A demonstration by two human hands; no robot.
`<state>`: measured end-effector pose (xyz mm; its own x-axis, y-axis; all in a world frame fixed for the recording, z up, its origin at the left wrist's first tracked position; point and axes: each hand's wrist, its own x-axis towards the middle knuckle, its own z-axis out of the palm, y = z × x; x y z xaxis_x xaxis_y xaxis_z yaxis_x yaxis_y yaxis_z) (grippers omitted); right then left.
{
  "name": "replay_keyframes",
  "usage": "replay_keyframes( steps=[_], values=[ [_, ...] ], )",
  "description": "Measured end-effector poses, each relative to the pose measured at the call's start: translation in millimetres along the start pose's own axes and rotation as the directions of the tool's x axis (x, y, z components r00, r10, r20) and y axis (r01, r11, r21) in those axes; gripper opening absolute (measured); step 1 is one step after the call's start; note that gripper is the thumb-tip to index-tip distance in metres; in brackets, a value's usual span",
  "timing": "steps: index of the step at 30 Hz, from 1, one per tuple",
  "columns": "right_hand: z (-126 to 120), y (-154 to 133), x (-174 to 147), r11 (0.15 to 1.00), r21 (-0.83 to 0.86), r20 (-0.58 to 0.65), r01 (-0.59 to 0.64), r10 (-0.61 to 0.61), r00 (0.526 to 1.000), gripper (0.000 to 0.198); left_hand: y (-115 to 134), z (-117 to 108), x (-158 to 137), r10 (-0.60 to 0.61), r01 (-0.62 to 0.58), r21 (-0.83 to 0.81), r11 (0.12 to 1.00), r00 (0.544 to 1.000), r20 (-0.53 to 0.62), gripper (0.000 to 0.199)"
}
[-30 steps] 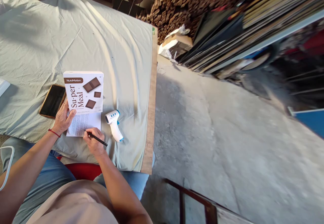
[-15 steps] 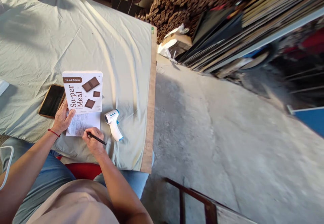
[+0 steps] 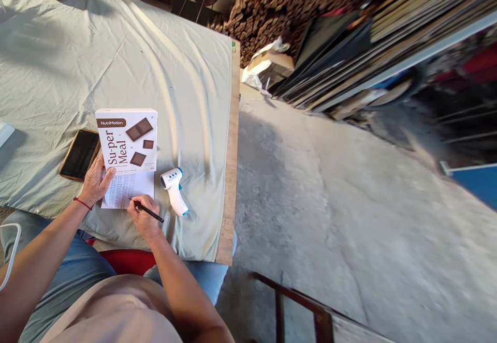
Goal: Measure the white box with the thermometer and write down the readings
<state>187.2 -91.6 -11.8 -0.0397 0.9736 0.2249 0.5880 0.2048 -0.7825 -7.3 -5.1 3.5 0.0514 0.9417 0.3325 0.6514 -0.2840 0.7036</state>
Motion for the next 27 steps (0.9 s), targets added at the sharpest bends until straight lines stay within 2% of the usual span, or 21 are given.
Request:
replay_keyframes(
  steps=[5, 11, 16, 22, 27],
  values=[
    [-1.1, -1.0, 0.1, 1.000, 0.002, 0.000, -0.025, 0.025, 1.000, 0.013, -0.2, -0.3, 0.4, 0.001, -0.001, 0.003, 1.000, 1.000, -0.001, 0.084],
    [-0.5, 0.1, -0.9, 0.993, -0.120, 0.040, 0.004, 0.001, 0.999, 0.017, -0.1, -0.6, 0.9, 0.011, -0.011, 0.001, 1.000, 1.000, -0.003, 0.085],
    [-0.1, 2.6, -2.7, 0.998, -0.056, -0.042, -0.024, 0.021, 0.999, 0.015, 0.2, -0.5, 1.2, 0.021, -0.021, 0.014, 1.000, 1.000, -0.009, 0.087],
    [1.9, 1.5, -0.5, 0.997, 0.033, -0.130, 0.064, -0.060, 0.990, 0.009, 0.1, -0.5, 1.5, 0.017, -0.016, 0.025, 1.000, 1.000, -0.017, 0.084],
    [3.1, 1.3, -0.6, 0.998, 0.040, -0.159, 0.049, -0.042, 0.986, 0.011, 0.0, -0.4, 1.7, 0.015, -0.014, 0.020, 1.000, 1.000, -0.015, 0.084]
  ],
)
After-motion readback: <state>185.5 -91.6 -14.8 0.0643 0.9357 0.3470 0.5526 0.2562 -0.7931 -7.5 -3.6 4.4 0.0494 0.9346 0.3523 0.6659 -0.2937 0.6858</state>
